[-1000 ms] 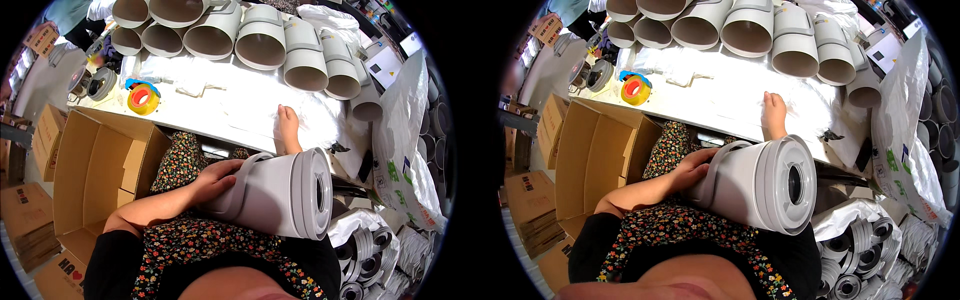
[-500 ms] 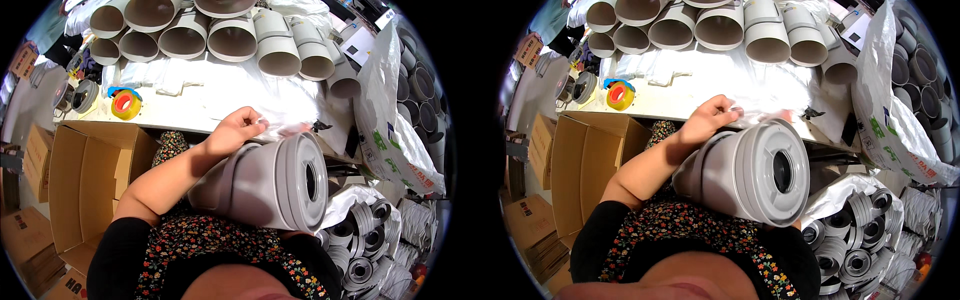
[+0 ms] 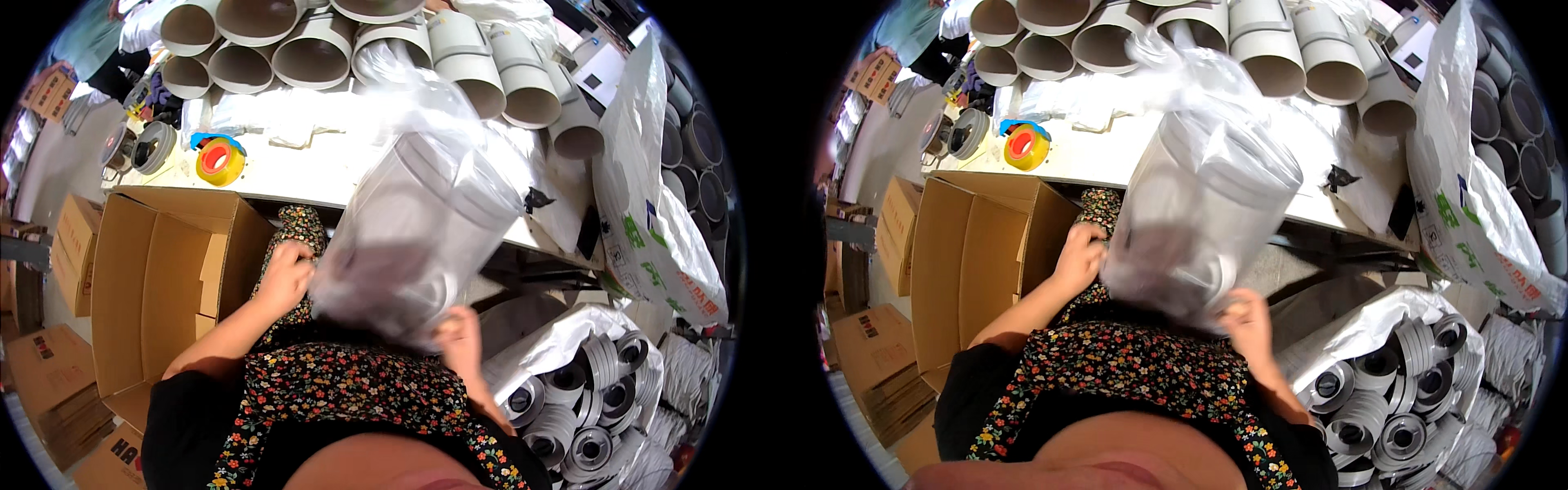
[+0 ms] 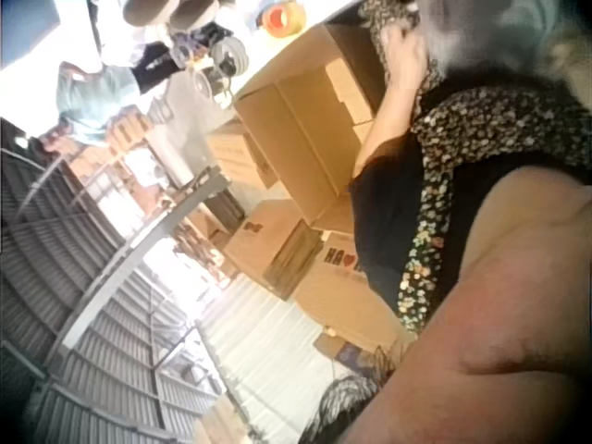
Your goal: The person assembles gray cylindrical appliances by inserting a circular component into the main body. They place each assembled unit into a plastic bag and then into a cardboard box. This process is repeated multiple times throughout the video.
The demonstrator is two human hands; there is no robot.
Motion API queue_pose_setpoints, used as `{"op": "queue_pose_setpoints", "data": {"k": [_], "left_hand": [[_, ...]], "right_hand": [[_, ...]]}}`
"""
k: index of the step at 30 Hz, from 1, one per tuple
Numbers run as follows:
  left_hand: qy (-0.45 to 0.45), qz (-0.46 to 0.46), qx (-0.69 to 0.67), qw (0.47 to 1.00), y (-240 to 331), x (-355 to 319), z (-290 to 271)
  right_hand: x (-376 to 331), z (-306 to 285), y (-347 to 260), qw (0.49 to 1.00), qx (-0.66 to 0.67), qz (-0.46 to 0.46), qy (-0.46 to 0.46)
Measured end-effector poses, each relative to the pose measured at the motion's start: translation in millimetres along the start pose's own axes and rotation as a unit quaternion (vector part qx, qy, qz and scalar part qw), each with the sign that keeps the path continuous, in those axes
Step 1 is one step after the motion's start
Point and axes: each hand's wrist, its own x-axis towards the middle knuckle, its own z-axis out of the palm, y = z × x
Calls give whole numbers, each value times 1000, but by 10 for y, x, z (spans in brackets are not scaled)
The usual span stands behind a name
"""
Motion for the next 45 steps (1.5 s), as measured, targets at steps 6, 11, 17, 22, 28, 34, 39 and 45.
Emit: {"op": "queue_pose_setpoints", "data": {"k": [6,11,17,22,28,34,39,45], "left_hand": [[46,-62,-20,997,331,-250,-313],[64,104,-70,990,462,345,166],[318,-166,-169,918,-186,84,-628],[381,-325,-229,835,-252,-1430,-2109],[87,-417,150,892,-758,-2703,-2245],[-323,-535,208,752,-1826,-3884,-344],[-248,-767,6,592,-2224,-4887,1090],[-368,-638,54,674,-2045,-4234,825]], "right_hand": [[337,585,300,899,-281,77,-326],[497,1267,33,815,-281,144,-486],[882,1674,-642,823,-301,-53,-479],[1172,1512,-620,931,-101,-11,-352],[1142,1865,-89,907,-255,113,-316],[1000,1898,-117,822,-416,130,-367],[909,1652,-204,787,-515,111,-322],[1070,1274,-406,812,-523,69,-250]]}}
